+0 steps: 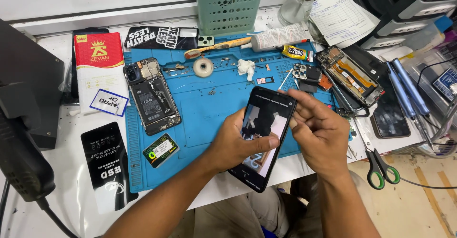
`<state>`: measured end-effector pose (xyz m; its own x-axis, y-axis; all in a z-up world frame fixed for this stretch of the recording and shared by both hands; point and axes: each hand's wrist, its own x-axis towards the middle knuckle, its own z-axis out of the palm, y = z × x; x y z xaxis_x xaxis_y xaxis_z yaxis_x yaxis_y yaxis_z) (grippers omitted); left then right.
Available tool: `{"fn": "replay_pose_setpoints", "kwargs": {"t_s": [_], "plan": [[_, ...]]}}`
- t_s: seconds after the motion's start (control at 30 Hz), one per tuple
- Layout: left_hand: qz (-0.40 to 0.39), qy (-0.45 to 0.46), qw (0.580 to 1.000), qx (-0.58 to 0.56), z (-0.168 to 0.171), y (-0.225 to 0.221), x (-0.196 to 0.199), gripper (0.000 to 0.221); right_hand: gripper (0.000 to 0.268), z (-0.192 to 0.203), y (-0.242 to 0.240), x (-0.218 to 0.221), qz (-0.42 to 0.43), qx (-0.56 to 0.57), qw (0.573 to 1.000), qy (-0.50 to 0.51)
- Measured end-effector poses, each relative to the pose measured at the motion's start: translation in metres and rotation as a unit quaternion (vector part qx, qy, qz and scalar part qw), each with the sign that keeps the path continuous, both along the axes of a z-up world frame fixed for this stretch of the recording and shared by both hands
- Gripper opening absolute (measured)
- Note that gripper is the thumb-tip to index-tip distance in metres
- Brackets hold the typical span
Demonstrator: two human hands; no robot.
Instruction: Testing a replacement screen and manipulating internal components of a mobile phone on a repair bench.
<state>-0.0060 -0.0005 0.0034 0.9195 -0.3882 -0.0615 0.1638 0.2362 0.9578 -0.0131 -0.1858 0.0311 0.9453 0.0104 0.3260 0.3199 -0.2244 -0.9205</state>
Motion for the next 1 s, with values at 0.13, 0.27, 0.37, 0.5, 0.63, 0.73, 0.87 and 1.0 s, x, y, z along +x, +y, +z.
{"fn": "replay_pose_setpoints", "kwargs": {"t_s": [0.13,0.27,0.37,0.5,0.63,0.73,0.87,1.0], "plan": [[0.024,-0.061,0.994,-0.085,-0.01,-0.001,-0.005,0.038,0.046,-0.02,-0.019,0.016,0.022,0.076,0.996,-0.05],[0.0,-0.058,0.995,-0.079,-0.014,0.002,0.003,0.041,0.037,-0.015,-0.022,0.018,-0.002,0.085,0.996,-0.03],[-0.024,-0.056,0.995,-0.074,-0.012,0.004,0.006,0.042,0.03,-0.017,-0.031,0.017,-0.002,0.111,0.994,-0.008],[-0.065,-0.04,0.995,-0.062,-0.005,0.007,0.005,0.041,0.021,-0.019,-0.038,0.008,-0.005,0.158,0.987,0.029],[-0.105,-0.026,0.994,-0.027,-0.007,0.002,0.01,0.04,0.023,-0.029,-0.049,-0.007,-0.015,0.207,0.977,0.048],[-0.121,-0.013,0.993,-0.002,-0.014,0.0,0.007,0.04,0.024,-0.027,-0.054,-0.016,0.01,0.244,0.964,0.108],[-0.143,-0.031,0.989,0.021,-0.016,0.002,0.006,0.045,0.029,-0.022,-0.055,-0.021,0.049,0.243,0.959,0.137],[-0.155,-0.033,0.987,0.026,-0.017,0.005,0.005,0.048,0.025,-0.015,-0.051,-0.023,0.036,0.243,0.96,0.133]]}}
